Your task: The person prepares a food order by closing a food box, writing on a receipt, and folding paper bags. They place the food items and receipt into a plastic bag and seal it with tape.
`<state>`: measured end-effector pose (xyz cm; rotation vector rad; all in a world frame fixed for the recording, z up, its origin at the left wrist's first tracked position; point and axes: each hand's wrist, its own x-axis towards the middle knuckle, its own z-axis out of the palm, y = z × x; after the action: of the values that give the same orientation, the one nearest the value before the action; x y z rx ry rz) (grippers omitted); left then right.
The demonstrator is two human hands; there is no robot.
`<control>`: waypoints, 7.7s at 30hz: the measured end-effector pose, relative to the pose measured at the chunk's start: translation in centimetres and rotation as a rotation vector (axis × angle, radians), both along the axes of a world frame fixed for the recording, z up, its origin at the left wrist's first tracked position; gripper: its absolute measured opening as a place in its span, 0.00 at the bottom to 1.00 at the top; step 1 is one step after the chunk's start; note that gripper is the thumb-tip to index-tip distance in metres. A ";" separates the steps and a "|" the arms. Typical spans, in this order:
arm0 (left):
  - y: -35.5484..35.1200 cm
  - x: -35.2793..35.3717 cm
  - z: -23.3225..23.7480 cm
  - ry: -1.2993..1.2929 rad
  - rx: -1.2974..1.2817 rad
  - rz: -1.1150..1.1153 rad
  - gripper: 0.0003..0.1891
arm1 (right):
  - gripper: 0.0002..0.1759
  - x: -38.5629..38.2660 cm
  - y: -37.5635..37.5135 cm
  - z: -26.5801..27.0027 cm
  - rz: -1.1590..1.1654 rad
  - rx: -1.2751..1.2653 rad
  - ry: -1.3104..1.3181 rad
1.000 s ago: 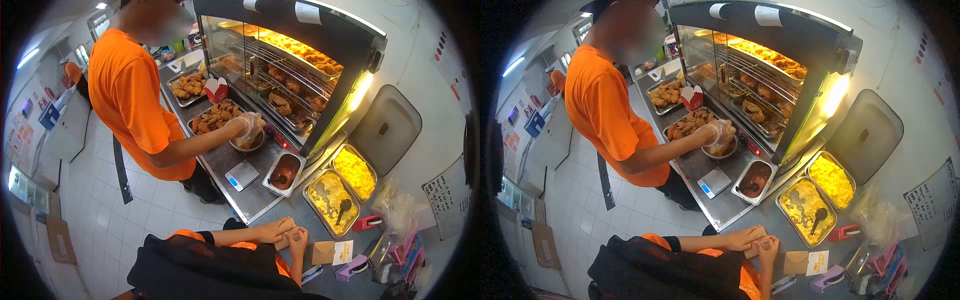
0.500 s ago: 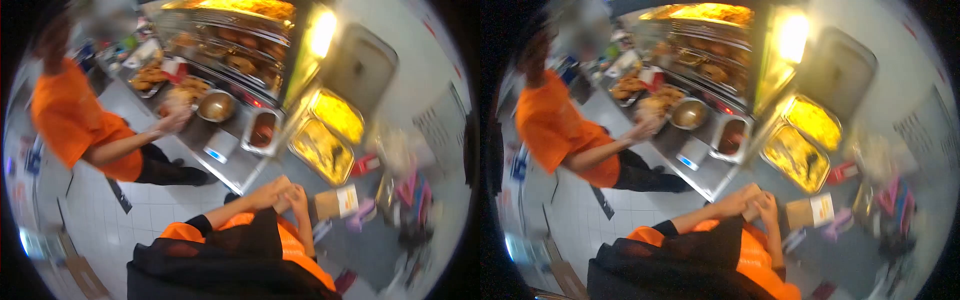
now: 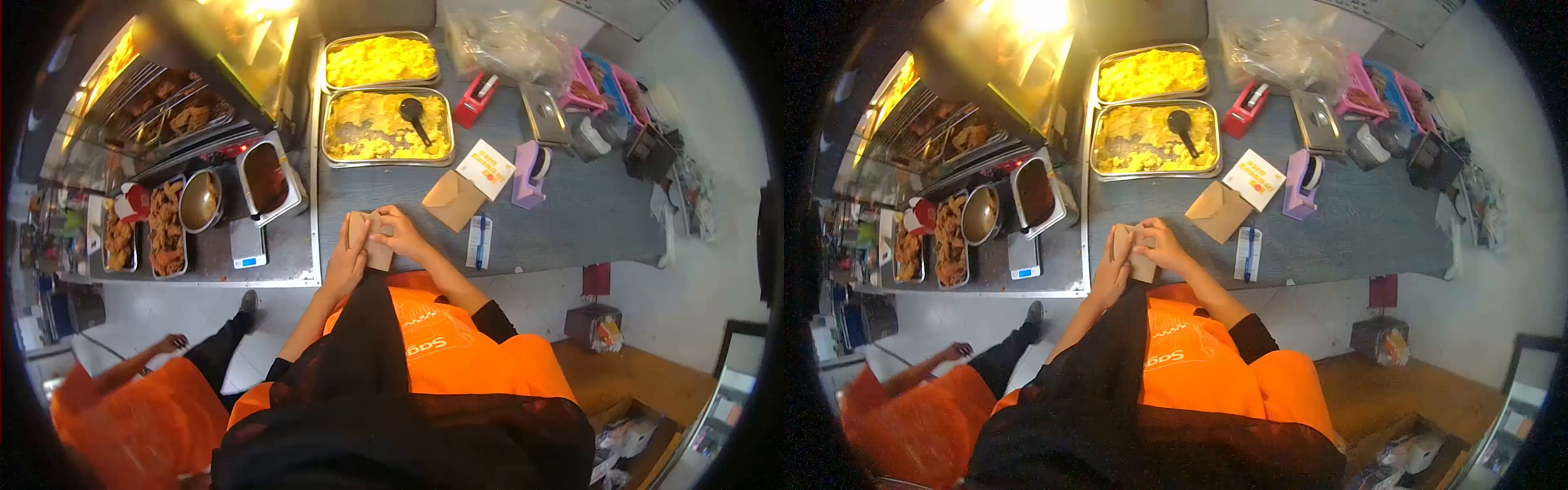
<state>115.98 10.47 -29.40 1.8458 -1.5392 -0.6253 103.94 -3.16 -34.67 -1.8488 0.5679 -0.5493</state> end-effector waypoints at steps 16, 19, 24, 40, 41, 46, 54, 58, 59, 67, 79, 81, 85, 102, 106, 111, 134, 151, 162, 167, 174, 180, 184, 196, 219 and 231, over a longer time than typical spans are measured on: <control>-4.0 1.9 -2.2 0.255 -0.080 -0.003 0.15 | 0.15 -0.2 0.1 -0.7 0.011 -0.005 -0.035; -4.0 2.0 -2.0 0.230 -0.118 -0.025 0.15 | 0.15 -0.2 0.2 -0.3 -0.023 0.094 -0.104; -4.1 1.9 -2.2 0.231 -0.140 -0.025 0.14 | 0.14 -0.3 0.2 0.3 0.007 0.106 -0.075; -4.3 2.2 -2.8 0.130 -0.143 -0.049 0.12 | 0.13 -0.5 0.1 0.2 0.020 0.067 -0.032; -4.3 2.5 -2.7 0.127 -0.125 -0.025 0.12 | 0.13 -0.4 0.1 0.3 0.005 0.144 -0.073; -2.5 2.8 -1.5 0.162 -0.063 -0.156 0.23 | 0.16 -0.5 -1.0 0.4 0.055 0.162 -0.020; -1.8 2.1 -0.6 0.216 -0.004 -0.116 0.35 | 0.18 -0.6 -1.6 1.3 0.192 0.029 0.073; -2.1 2.3 -0.2 0.234 0.007 -0.140 0.35 | 0.16 -0.5 -1.2 1.3 0.184 -0.008 0.059; -2.2 2.4 -0.6 0.236 0.002 -0.154 0.36 | 0.15 -0.5 -1.1 0.9 0.142 0.048 0.011; -2.3 2.2 -0.1 0.239 0.079 -0.116 0.37 | 0.12 -0.4 -0.8 1.6 0.089 0.083 -0.014; -2.7 1.9 -0.2 0.264 0.029 -0.086 0.39 | 0.12 -0.9 -1.4 2.7 0.147 0.157 -0.055; -2.7 1.8 -0.3 0.271 0.033 -0.078 0.39 | 0.13 -0.8 -1.3 2.2 0.130 0.157 -0.057; -2.5 1.7 -0.3 0.292 0.026 -0.074 0.39 | 0.13 -0.6 -0.9 1.6 0.082 0.070 -0.015; -2.4 1.2 -0.9 0.211 0.003 -0.136 0.35 | 0.13 -0.5 -1.2 0.9 -0.018 0.130 -0.011; -1.5 0.7 -1.2 0.212 -0.002 -0.062 0.29 | 0.14 -1.0 -1.3 2.8 -0.014 0.012 -0.033; -0.8 -0.5 1.5 -0.207 -0.090 -0.055 0.40 | 0.12 -10.0 1.1 7.2 -0.134 -0.315 0.023; -13.8 -10.4 1.1 -0.545 -0.200 -0.246 0.30 | 0.08 -18.4 -1.2 1.2 -0.982 -0.705 0.352; -10.6 -5.2 3.7 1.075 0.214 0.267 0.15 | 0.66 -14.3 -18.3 7.5 0.009 -0.330 0.991; -9.3 -4.5 6.1 0.852 -0.033 0.390 0.12 | 0.57 -13.4 -16.2 12.8 -0.348 -0.756 0.710; -10.1 -5.4 7.2 0.813 -0.134 0.263 0.13 | 0.55 -11.0 -8.7 14.2 0.063 -0.507 0.640; -13.5 -6.7 7.3 0.635 0.051 -0.172 0.18 | 0.27 -17.4 -10.0 11.2 -1.052 -0.273 0.103; -14.3 -5.9 6.3 0.029 -0.155 -0.340 0.19 | 0.19 -23.9 -14.1 5.8 -1.060 0.510 0.167; -14.6 -5.5 7.2 -0.295 -0.256 -0.325 0.19 | 0.16 -23.3 -13.0 4.4 -1.010 0.589 -0.212; -13.7 -7.1 4.8 0.047 -0.112 -0.160 0.23 | 0.13 -19.6 -9.7 7.8 -0.619 0.655 0.169; -12.9 -7.9 4.8 -0.043 -0.071 -0.095 0.27 | 0.14 -23.7 -13.5 3.8 -0.967 0.701 -0.124; -14.1 -6.0 3.8 0.112 -0.008 -0.254 0.30 | 0.12 -22.7 -11.6 3.9 -0.752 1.077 -0.222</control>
<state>110.00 -3.66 -25.56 1.5933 -1.7113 -0.8219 81.24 -14.71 -30.76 -0.5142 1.1315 -0.7185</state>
